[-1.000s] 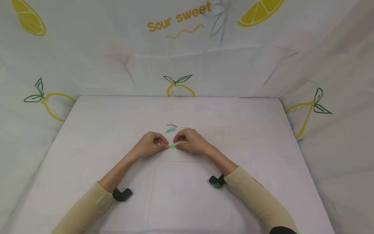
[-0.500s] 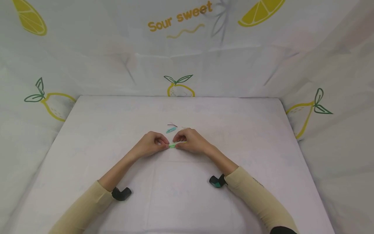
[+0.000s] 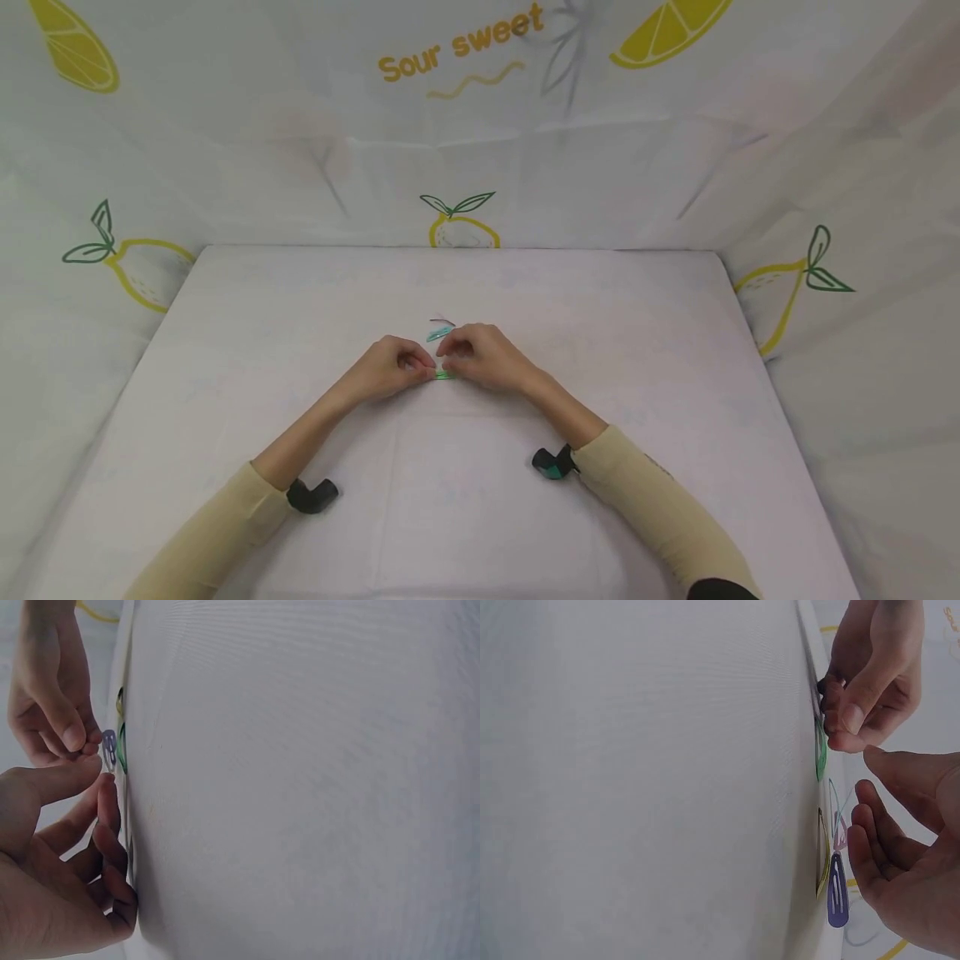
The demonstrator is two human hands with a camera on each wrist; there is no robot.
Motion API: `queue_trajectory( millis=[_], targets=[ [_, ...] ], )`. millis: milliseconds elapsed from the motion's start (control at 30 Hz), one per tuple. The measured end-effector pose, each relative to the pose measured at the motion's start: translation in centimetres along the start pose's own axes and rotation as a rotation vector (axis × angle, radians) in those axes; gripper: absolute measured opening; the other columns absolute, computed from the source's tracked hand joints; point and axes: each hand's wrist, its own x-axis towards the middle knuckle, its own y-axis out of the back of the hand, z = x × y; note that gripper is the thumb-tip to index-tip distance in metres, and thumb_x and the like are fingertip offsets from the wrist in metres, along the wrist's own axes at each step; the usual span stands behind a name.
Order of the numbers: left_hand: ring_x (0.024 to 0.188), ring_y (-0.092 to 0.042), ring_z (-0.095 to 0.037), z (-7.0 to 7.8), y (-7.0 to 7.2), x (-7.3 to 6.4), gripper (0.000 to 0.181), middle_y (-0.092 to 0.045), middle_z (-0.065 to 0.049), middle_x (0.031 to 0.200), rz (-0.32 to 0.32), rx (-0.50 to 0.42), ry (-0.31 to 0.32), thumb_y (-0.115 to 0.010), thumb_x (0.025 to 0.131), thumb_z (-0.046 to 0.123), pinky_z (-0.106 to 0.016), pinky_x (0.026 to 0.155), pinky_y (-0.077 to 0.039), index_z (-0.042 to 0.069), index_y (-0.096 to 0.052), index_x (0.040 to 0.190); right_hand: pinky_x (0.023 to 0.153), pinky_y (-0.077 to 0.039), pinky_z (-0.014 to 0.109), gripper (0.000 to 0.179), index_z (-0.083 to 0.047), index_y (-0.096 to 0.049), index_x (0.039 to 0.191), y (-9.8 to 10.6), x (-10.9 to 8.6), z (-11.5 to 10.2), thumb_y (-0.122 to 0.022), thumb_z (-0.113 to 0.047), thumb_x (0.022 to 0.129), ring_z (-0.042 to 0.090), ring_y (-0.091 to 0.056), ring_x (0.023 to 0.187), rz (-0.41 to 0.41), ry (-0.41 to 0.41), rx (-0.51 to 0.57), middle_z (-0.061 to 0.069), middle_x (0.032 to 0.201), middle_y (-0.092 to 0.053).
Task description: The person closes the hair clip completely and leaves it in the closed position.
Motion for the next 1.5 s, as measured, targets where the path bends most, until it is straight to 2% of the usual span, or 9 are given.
queue_trajectory(
  millis=[333, 533, 733, 933, 1167, 1367, 1500],
  targets=[
    [0.082, -0.063, -0.012, -0.1, 1.1, 0.7, 0.008, -0.078, -0.005, 0.091, 0.053, 0.036, -0.023, -0.075, 0.098, 0.014, -0.028, 0.079, -0.050, 0.009, -0.082, 0.099, 0.100, -0.058, 0.042, 0.015, -0.002, -0.080, 0.112, 0.6, 0.8, -0.1, -0.079, -0.007, 0.098, 0.023, -0.071, 0.104, 0.086, 0.033, -0.021, 0.010, 0.110, -0.081],
    [0.077, -0.059, -0.013, -0.2, 1.7, 1.2, 0.008, -0.075, -0.005, 0.091, 0.082, 0.001, -0.007, -0.077, 0.099, 0.017, -0.027, 0.072, -0.047, 0.011, -0.082, 0.099, 0.102, -0.060, 0.046, 0.016, 0.000, -0.079, 0.112, 1.0, 1.2, 0.0, -0.079, -0.007, 0.098, 0.027, -0.072, 0.107, 0.098, 0.031, -0.005, 0.012, 0.113, -0.081],
    [0.080, -0.061, -0.016, -0.4, 2.0, 1.9, 0.009, -0.076, -0.005, 0.095, 0.108, -0.035, 0.004, -0.078, 0.100, 0.019, -0.028, 0.073, -0.049, 0.011, -0.082, 0.102, 0.105, -0.059, 0.049, 0.017, 0.001, -0.078, 0.113, 1.5, 1.9, 0.0, -0.079, -0.006, 0.098, 0.031, -0.072, 0.112, 0.122, 0.031, 0.002, 0.015, 0.116, -0.080],
    [0.078, -0.061, -0.016, -1.1, 2.4, 2.7, 0.014, -0.077, -0.010, 0.097, 0.158, -0.049, 0.014, -0.077, 0.101, 0.020, -0.027, 0.071, -0.049, 0.007, -0.081, 0.106, 0.107, -0.058, 0.048, 0.016, -0.001, -0.079, 0.113, 1.9, 2.8, 0.4, -0.077, -0.006, 0.099, 0.032, -0.070, 0.113, 0.145, -0.001, -0.016, 0.014, 0.119, -0.080],
    [0.081, -0.062, -0.017, -1.9, 2.7, 3.3, 0.017, -0.077, -0.011, 0.099, 0.205, -0.048, 0.021, -0.078, 0.101, 0.021, -0.026, 0.075, -0.050, 0.006, -0.081, 0.108, 0.107, -0.057, 0.048, 0.017, -0.001, -0.079, 0.115, 2.4, 3.4, 1.0, -0.077, -0.007, 0.099, 0.032, -0.068, 0.114, 0.153, -0.042, -0.024, 0.015, 0.121, -0.079],
    [0.080, -0.062, -0.018, -2.0, 2.8, 4.1, 0.018, -0.077, -0.012, 0.098, 0.215, -0.049, 0.020, -0.077, 0.101, 0.019, -0.027, 0.076, -0.050, 0.005, -0.081, 0.111, 0.106, -0.057, 0.048, 0.019, 0.001, -0.078, 0.115, 2.7, 4.1, 1.6, -0.077, -0.009, 0.099, 0.031, -0.068, 0.111, 0.146, -0.047, -0.043, 0.016, 0.120, -0.079],
    [0.082, -0.062, -0.019, -2.1, 2.7, 4.7, 0.019, -0.079, -0.014, 0.100, 0.217, -0.029, 0.025, -0.076, 0.101, 0.018, -0.027, 0.078, -0.049, 0.004, -0.081, 0.113, 0.102, -0.055, 0.042, 0.019, -0.001, -0.079, 0.115, 2.8, 4.6, 1.8, -0.077, -0.011, 0.099, 0.028, -0.066, 0.107, 0.130, -0.081, -0.047, 0.015, 0.118, -0.078]
  ],
)
